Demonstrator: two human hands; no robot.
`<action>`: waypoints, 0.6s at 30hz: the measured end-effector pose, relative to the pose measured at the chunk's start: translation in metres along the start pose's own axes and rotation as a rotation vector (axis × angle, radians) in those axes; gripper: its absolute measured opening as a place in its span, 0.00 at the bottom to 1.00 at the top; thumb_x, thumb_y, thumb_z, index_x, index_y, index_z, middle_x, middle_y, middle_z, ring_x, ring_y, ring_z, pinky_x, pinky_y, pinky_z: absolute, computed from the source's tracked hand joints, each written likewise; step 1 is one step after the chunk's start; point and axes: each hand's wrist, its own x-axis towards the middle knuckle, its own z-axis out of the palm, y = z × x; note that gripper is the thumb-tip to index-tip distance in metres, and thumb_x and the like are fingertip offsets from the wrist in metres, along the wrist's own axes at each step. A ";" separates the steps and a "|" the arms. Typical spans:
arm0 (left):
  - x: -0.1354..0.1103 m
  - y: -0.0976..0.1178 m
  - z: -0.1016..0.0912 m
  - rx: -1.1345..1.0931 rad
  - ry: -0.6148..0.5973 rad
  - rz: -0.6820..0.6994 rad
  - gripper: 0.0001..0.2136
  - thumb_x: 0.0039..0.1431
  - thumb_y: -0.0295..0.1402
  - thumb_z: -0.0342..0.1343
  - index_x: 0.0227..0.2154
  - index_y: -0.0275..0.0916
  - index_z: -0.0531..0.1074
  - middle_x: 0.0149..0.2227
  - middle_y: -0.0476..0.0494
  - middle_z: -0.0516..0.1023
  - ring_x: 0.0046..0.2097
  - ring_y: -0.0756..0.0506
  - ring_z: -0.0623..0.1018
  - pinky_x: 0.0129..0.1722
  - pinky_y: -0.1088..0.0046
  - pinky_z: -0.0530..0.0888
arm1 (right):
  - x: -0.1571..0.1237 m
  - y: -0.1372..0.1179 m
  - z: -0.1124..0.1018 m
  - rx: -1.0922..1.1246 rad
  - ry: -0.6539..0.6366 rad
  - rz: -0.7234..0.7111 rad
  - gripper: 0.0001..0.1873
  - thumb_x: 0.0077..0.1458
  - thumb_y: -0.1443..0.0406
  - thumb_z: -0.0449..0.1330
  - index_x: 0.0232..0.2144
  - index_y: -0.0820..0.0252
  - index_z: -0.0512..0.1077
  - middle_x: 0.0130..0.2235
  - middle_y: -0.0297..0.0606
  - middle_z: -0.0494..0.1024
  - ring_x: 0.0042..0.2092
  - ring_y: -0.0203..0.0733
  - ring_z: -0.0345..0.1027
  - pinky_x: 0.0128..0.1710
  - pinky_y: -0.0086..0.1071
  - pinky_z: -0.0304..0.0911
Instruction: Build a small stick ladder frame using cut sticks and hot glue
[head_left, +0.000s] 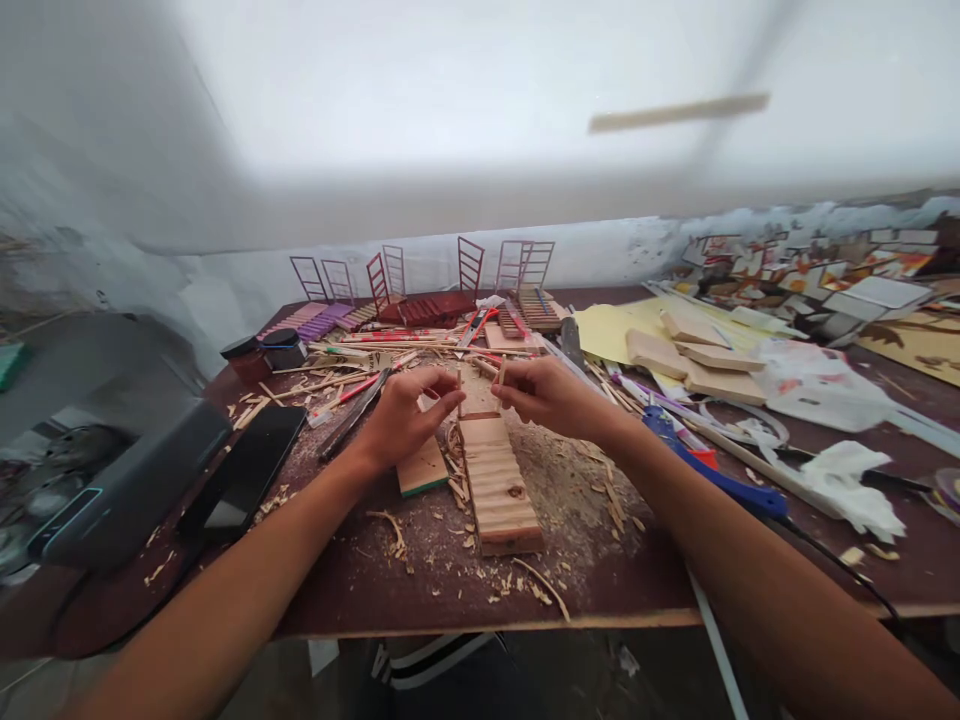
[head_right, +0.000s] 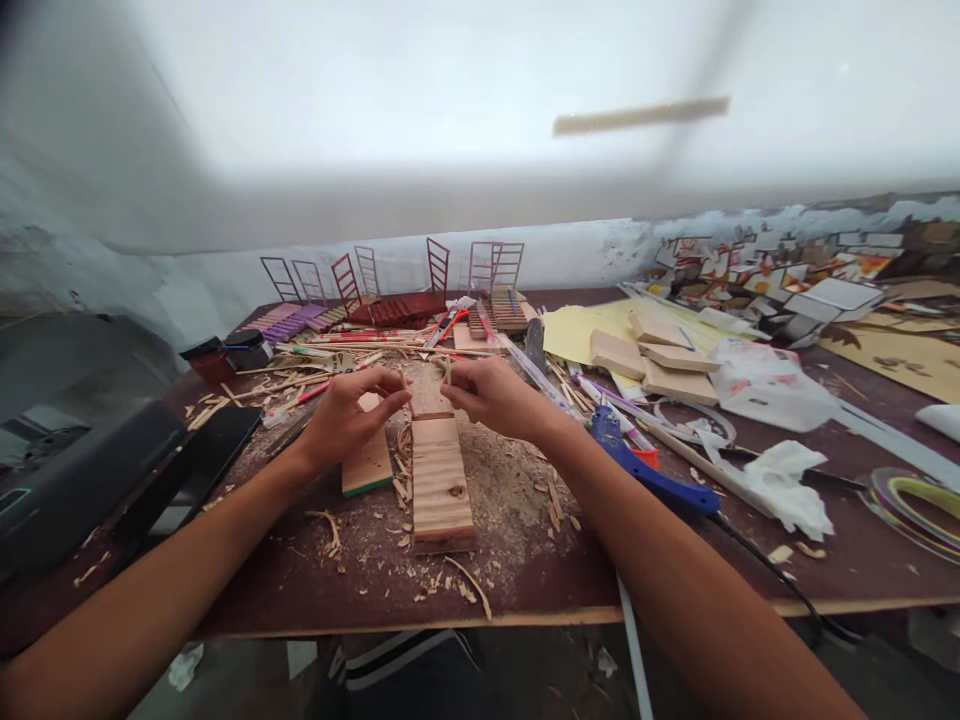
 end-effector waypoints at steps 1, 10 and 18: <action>0.001 0.000 0.001 0.011 0.006 0.013 0.05 0.64 0.32 0.61 0.35 0.37 0.78 0.34 0.46 0.83 0.36 0.48 0.80 0.40 0.72 0.76 | 0.000 0.000 0.000 0.015 -0.012 0.010 0.16 0.66 0.60 0.55 0.26 0.60 0.67 0.20 0.30 0.69 0.23 0.32 0.61 0.25 0.30 0.54; 0.002 -0.001 0.007 0.027 -0.012 -0.011 0.04 0.64 0.30 0.59 0.34 0.37 0.78 0.32 0.47 0.82 0.33 0.49 0.79 0.37 0.73 0.75 | -0.001 -0.004 -0.002 0.109 -0.046 0.062 0.14 0.65 0.63 0.56 0.27 0.61 0.71 0.19 0.30 0.71 0.21 0.31 0.66 0.23 0.28 0.60; 0.002 -0.002 0.005 0.065 -0.031 -0.026 0.05 0.64 0.31 0.58 0.34 0.37 0.76 0.31 0.48 0.81 0.33 0.49 0.78 0.37 0.72 0.74 | -0.001 -0.005 -0.003 0.166 -0.045 0.132 0.15 0.65 0.63 0.56 0.26 0.61 0.70 0.18 0.31 0.71 0.20 0.33 0.67 0.21 0.28 0.60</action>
